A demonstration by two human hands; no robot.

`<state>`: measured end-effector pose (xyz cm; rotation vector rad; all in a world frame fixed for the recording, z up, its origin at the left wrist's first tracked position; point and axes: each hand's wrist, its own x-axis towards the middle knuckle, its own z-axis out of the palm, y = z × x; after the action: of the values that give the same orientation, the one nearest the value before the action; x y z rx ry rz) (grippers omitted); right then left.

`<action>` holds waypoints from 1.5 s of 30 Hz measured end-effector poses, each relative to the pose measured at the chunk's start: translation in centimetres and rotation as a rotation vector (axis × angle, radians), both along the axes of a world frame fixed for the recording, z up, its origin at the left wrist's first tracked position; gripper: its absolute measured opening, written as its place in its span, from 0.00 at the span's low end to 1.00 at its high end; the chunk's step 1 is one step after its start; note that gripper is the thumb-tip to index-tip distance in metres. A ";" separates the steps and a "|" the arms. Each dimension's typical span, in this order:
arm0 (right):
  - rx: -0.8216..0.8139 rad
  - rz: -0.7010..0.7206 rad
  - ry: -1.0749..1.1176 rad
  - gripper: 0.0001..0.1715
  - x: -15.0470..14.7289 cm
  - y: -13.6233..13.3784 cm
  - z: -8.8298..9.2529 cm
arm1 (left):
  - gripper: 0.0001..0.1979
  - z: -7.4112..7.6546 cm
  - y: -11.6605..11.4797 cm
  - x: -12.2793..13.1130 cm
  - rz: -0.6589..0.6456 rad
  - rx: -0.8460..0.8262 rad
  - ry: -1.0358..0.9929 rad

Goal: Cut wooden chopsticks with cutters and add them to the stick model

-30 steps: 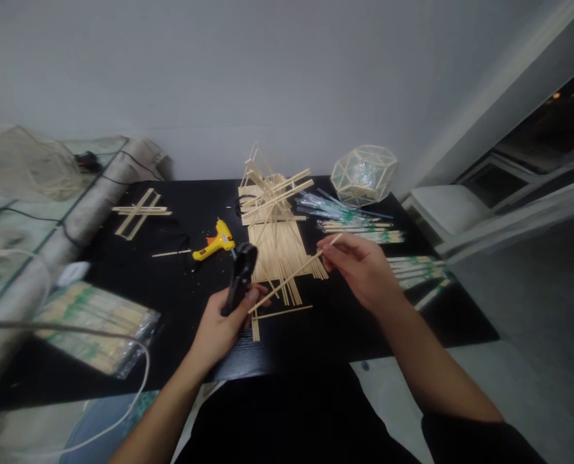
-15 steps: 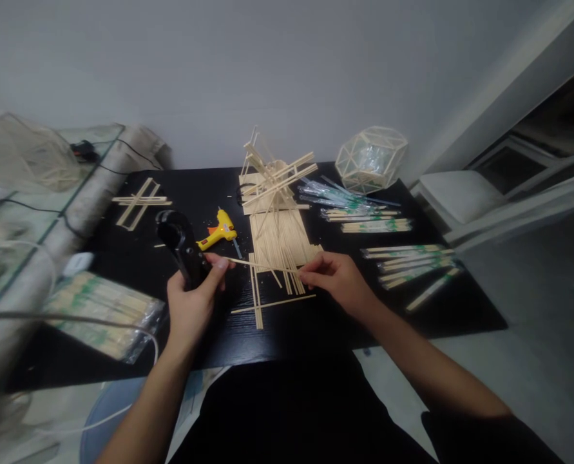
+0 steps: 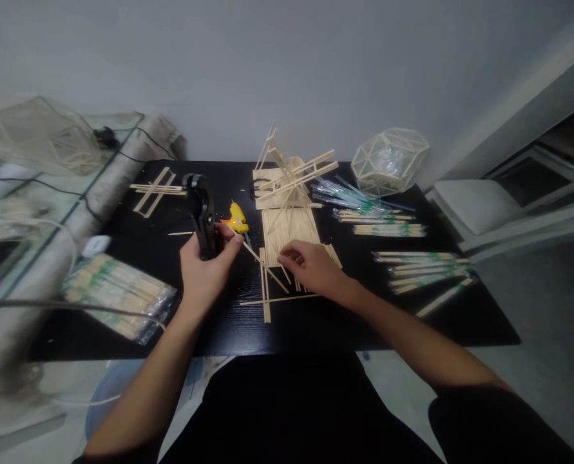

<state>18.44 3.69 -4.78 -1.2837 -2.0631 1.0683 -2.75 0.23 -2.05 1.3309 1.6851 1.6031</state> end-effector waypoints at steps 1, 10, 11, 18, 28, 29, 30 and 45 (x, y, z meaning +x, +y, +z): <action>0.033 0.012 -0.059 0.05 -0.5 0.6 -0.1 | 0.11 0.2 0.0 -0.1 0.000 0.022 0.059; 0.153 0.186 -0.502 0.19 -3.9 2.2 0.7 | 0.10 0.0 -0.2 -1.3 -0.050 0.031 0.322; 0.140 0.191 -0.515 0.19 -4.0 2.1 1.0 | 0.10 0.0 -0.2 -1.3 -0.047 0.030 0.322; 0.068 0.210 -0.491 0.24 -4.1 2.3 1.8 | 0.09 -0.1 -0.2 -1.1 -0.061 0.042 0.323; -0.046 0.209 0.150 0.15 -1.8 2.8 2.1 | 0.08 0.6 -0.2 -0.5 -0.115 0.071 0.340; -0.035 0.219 0.180 0.13 -1.5 2.3 2.1 | 0.09 0.6 -0.1 -0.4 -0.117 0.071 0.345; -0.023 0.224 0.204 0.12 -1.3 1.9 2.0 | 0.09 0.5 0.0 -0.2 -0.122 0.071 0.352; 0.058 0.188 0.331 0.09 -0.3 0.3 -0.7 | 0.08 -1.6 0.0 2.7 -0.304 0.217 0.190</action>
<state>18.11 3.94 -5.44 -0.8308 -1.9689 1.2023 -0.03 0.28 -3.67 1.8007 1.3534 1.5507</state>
